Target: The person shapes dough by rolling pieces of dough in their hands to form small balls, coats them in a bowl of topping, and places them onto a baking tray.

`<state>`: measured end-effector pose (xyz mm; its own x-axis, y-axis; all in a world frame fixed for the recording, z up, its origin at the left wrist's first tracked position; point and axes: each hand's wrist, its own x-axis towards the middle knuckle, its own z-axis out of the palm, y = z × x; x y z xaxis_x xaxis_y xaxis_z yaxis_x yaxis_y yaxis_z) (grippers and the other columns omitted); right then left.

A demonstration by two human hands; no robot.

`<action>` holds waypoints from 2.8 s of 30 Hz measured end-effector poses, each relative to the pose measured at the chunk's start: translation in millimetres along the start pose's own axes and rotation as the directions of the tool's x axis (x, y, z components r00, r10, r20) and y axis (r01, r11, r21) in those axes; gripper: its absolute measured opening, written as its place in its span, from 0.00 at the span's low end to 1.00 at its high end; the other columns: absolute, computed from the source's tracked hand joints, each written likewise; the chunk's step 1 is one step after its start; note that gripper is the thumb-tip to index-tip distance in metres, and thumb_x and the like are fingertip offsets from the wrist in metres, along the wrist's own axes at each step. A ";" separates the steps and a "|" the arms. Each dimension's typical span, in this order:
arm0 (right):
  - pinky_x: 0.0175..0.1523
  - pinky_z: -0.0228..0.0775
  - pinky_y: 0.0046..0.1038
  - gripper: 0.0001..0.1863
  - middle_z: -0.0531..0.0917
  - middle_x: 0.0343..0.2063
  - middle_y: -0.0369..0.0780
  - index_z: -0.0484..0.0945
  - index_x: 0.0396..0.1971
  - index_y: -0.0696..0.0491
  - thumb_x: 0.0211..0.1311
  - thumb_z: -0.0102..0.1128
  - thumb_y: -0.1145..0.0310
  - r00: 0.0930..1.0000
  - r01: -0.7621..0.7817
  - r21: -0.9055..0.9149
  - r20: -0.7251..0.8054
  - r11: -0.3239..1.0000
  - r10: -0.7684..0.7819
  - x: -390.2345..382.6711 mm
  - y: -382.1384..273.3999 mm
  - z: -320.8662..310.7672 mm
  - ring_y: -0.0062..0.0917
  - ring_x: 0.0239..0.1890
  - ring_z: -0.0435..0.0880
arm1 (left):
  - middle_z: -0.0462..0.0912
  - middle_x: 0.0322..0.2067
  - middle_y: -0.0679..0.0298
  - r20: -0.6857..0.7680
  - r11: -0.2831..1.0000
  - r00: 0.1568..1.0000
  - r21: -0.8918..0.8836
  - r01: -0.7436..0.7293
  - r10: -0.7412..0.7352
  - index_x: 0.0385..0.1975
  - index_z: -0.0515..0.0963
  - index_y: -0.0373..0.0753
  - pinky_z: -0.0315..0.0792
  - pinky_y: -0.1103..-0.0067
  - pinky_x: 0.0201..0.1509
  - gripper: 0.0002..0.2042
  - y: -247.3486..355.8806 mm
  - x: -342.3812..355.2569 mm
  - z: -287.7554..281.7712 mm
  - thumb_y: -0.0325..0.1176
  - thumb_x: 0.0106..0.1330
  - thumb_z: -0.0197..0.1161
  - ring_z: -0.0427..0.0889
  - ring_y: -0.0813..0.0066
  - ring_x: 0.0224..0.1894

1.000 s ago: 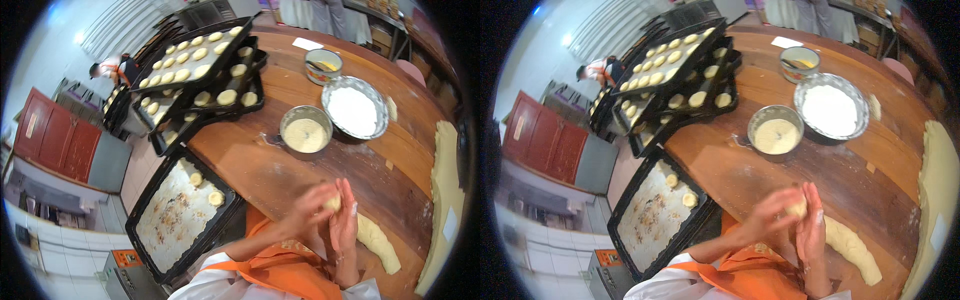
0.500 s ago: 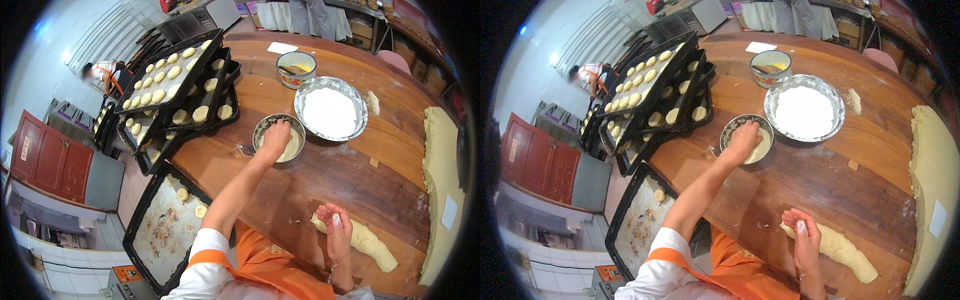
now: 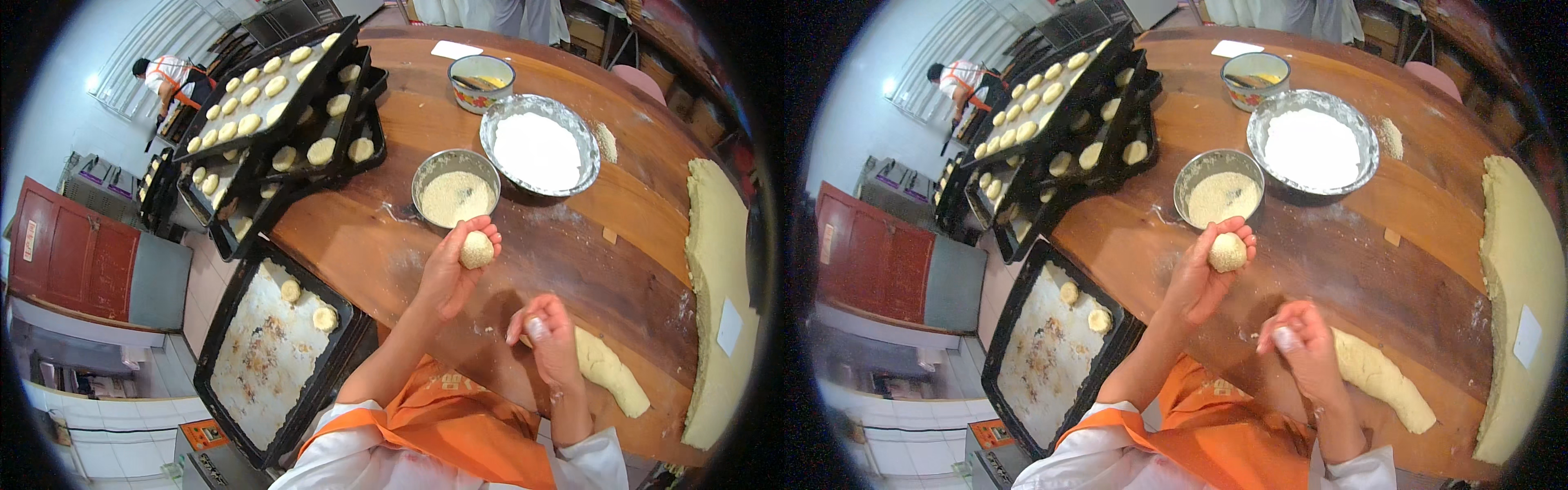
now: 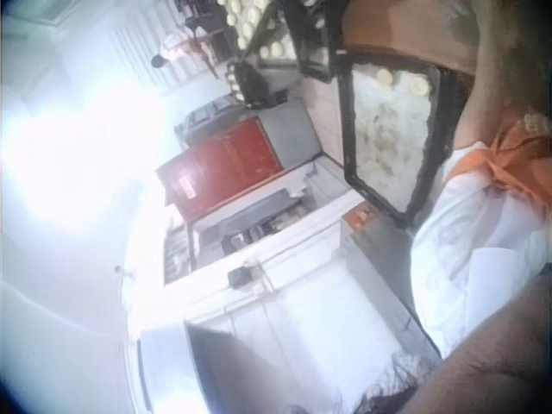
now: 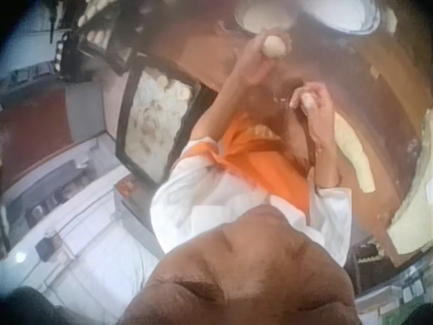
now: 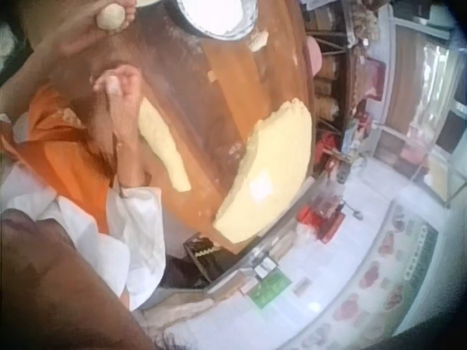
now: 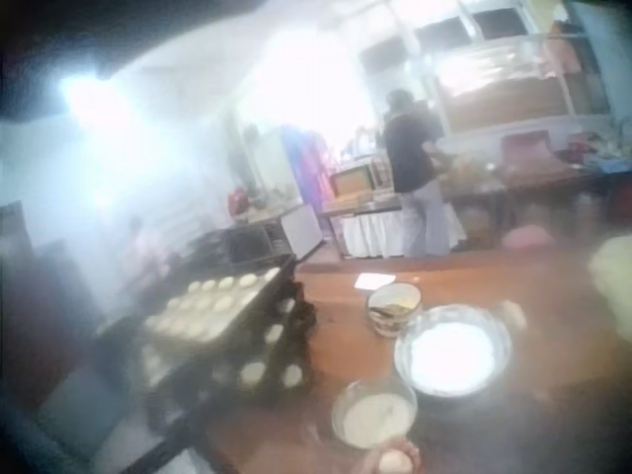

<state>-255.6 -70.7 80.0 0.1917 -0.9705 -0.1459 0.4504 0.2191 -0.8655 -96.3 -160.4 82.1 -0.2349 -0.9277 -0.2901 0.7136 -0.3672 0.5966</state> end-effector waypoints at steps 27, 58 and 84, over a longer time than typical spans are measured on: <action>0.10 0.49 0.16 0.08 0.61 0.06 0.31 0.59 0.28 0.51 0.63 0.46 0.66 0.960 -0.077 -0.158 0.254 0.985 0.116 31.3 21.1 96.6 0.13 0.05 0.57 | 0.74 0.41 0.66 -0.040 0.857 0.901 0.330 -0.396 0.431 0.51 0.64 0.39 0.69 0.82 0.48 0.18 54.8 -82.2 -112.8 0.23 0.60 0.52 0.73 0.80 0.43; 0.25 0.64 0.16 0.04 0.73 0.18 0.34 0.67 0.29 0.57 0.59 0.51 0.73 0.971 0.105 -0.588 0.236 0.802 0.046 97.8 136.2 95.9 0.13 0.21 0.72 | 0.71 0.38 0.54 0.073 -0.072 0.118 0.997 -0.007 0.990 0.36 0.69 0.33 0.63 0.70 0.49 0.12 154.3 -78.3 -279.0 0.24 0.50 0.54 0.69 0.57 0.43; 0.53 0.61 0.34 0.32 0.72 0.44 0.47 0.64 0.51 0.56 0.42 0.63 0.69 0.973 0.228 -0.910 0.196 0.346 -0.124 -19.3 -2.8 -96.1 0.40 0.48 0.69 | 0.69 0.47 0.61 0.339 0.782 0.933 0.611 -0.121 -0.120 0.53 0.63 0.38 0.66 0.78 0.52 0.27 -119.1 -16.5 -41.9 0.31 0.53 0.65 0.68 0.75 0.50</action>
<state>-344.4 -62.2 39.2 0.3016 -0.9516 0.0595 -0.5945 -0.2365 -0.7685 -149.7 -98.5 -15.4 -0.5285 -0.8443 -0.0887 0.1832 -0.2154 0.9592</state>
